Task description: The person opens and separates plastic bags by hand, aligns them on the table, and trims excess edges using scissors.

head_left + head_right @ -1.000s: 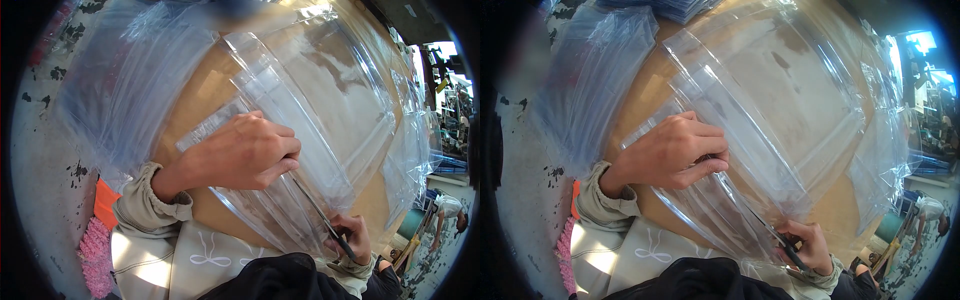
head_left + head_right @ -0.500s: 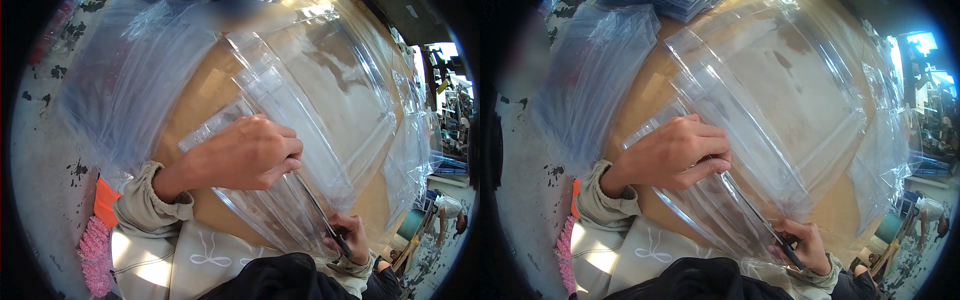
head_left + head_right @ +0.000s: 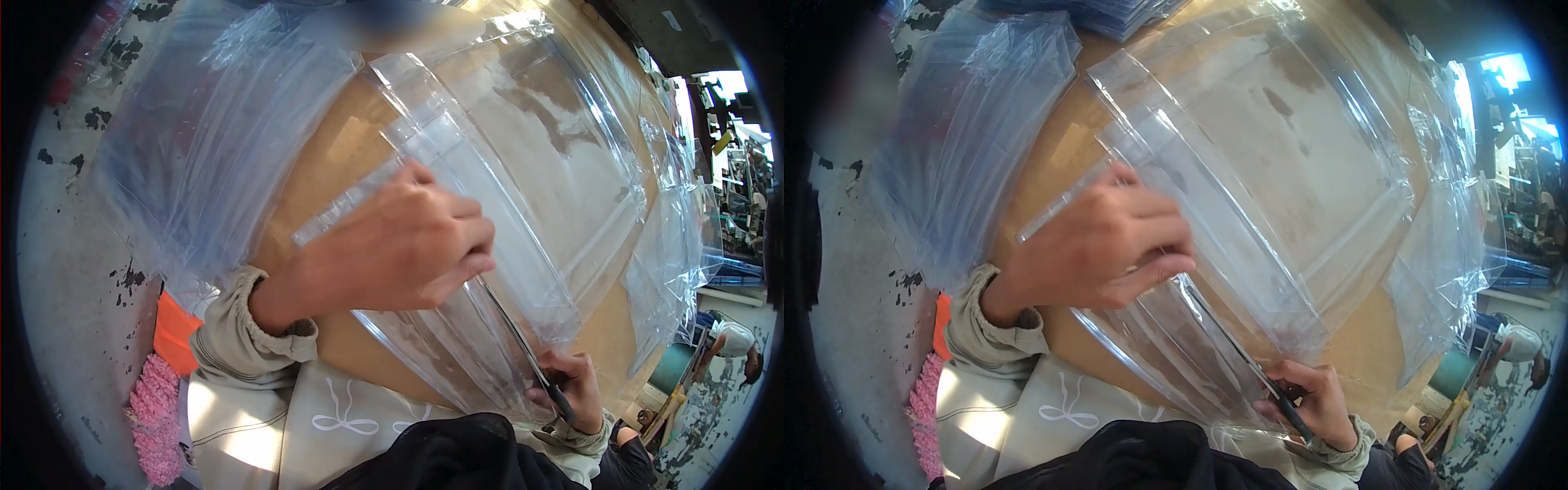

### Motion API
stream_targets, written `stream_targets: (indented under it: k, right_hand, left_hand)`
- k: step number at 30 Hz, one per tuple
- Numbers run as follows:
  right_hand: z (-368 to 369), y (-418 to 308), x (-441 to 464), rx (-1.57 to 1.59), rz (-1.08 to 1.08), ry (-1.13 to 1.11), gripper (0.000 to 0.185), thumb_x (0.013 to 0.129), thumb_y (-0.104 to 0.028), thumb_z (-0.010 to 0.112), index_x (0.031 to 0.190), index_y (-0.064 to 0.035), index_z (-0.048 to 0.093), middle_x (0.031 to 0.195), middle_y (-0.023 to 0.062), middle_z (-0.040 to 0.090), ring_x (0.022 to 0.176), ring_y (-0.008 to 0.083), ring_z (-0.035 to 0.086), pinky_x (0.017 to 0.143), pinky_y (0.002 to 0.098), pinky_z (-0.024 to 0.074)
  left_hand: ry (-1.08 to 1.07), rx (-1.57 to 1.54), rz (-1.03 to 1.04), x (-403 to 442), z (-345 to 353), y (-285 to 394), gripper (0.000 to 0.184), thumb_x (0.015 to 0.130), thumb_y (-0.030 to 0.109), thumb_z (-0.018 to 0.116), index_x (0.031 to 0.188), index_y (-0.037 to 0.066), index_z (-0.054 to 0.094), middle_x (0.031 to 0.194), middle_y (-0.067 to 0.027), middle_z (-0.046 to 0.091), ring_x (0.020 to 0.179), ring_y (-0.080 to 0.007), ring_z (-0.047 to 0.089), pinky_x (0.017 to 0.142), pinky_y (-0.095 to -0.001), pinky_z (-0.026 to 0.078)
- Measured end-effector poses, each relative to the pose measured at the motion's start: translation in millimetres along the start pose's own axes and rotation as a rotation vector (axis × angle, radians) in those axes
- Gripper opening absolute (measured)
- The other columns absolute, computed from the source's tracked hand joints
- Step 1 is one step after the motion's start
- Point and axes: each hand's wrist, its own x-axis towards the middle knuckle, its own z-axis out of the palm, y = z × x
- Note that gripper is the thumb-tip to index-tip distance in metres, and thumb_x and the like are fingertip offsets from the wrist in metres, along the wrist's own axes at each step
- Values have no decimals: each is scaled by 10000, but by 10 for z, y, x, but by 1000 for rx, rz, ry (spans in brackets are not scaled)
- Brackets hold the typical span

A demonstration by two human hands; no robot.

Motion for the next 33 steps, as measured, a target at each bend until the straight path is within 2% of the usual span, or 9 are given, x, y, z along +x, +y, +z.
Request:
stream_targets:
  k: [3, 6, 9, 12, 15, 18, 24, 33]
  right_hand:
    - [-39, 19, -33, -3, 1, 12, 285, 705, -155, 801, 852, 9, 622, 600, 18, 536, 498, 38, 452, 452, 207, 332]
    - [-89, -39, -72, -4, 16, 8, 259, 698, -132, 792, 838, 10, 626, 600, 21, 540, 496, 37, 464, 447, 204, 336]
    - [-94, -19, -107, 32, 6, 4, 232, 698, -108, 774, 831, 14, 628, 605, 19, 548, 489, 38, 471, 440, 204, 336]
    - [-86, 19, -119, 100, -37, 25, 219, 705, -98, 760, 831, 22, 627, 610, 17, 556, 494, 34, 479, 438, 202, 332]
    - [-106, 10, -136, 127, -42, 14, 222, 711, -95, 756, 834, 33, 623, 613, 18, 559, 507, 30, 487, 443, 199, 334]
    - [-98, 12, -132, 166, -46, 2, 223, 712, -87, 753, 837, 39, 618, 613, 19, 558, 511, 27, 485, 444, 196, 331]
    - [-148, 18, -108, 127, -66, -52, 237, 708, -90, 754, 837, 38, 601, 591, 16, 566, 484, 37, 491, 448, 190, 339]
    - [-140, -83, -19, 91, -91, -60, 248, 695, -87, 764, 841, 22, 596, 553, 13, 548, 453, 44, 492, 440, 194, 343]
  left_hand:
    - [288, 353, -86, 12, -203, -4, 235, 790, 259, 695, 876, 70, 584, 779, -54, 573, 736, -235, 568, 742, -332, 425]
    - [356, 359, -215, -51, -234, -123, 303, 750, 262, 739, 917, 71, 573, 805, -70, 563, 752, -236, 565, 742, -337, 437]
    - [241, 67, -273, -29, -211, -125, 334, 744, 177, 755, 981, 57, 553, 800, -51, 564, 727, -179, 584, 688, -299, 462]
    - [201, -399, -538, 3, -269, -70, 395, 744, 118, 763, 1050, 49, 523, 789, -36, 572, 709, -107, 605, 618, -230, 466]
    - [169, -615, -589, -15, -399, -34, 439, 762, 79, 748, 1116, 51, 490, 781, -27, 576, 678, -61, 614, 585, -186, 462]
    - [-21, -602, -593, 20, -435, -28, 345, 772, 62, 732, 1060, 50, 542, 765, -18, 572, 651, -57, 616, 573, -177, 459]
    - [49, -703, -626, 58, -363, 63, 158, 776, 48, 725, 880, 40, 607, 739, 4, 564, 593, -55, 602, 532, -171, 444]
    - [43, -747, -600, 63, -301, 78, 149, 784, 20, 707, 885, 31, 598, 697, 14, 559, 573, -44, 578, 517, -167, 419]
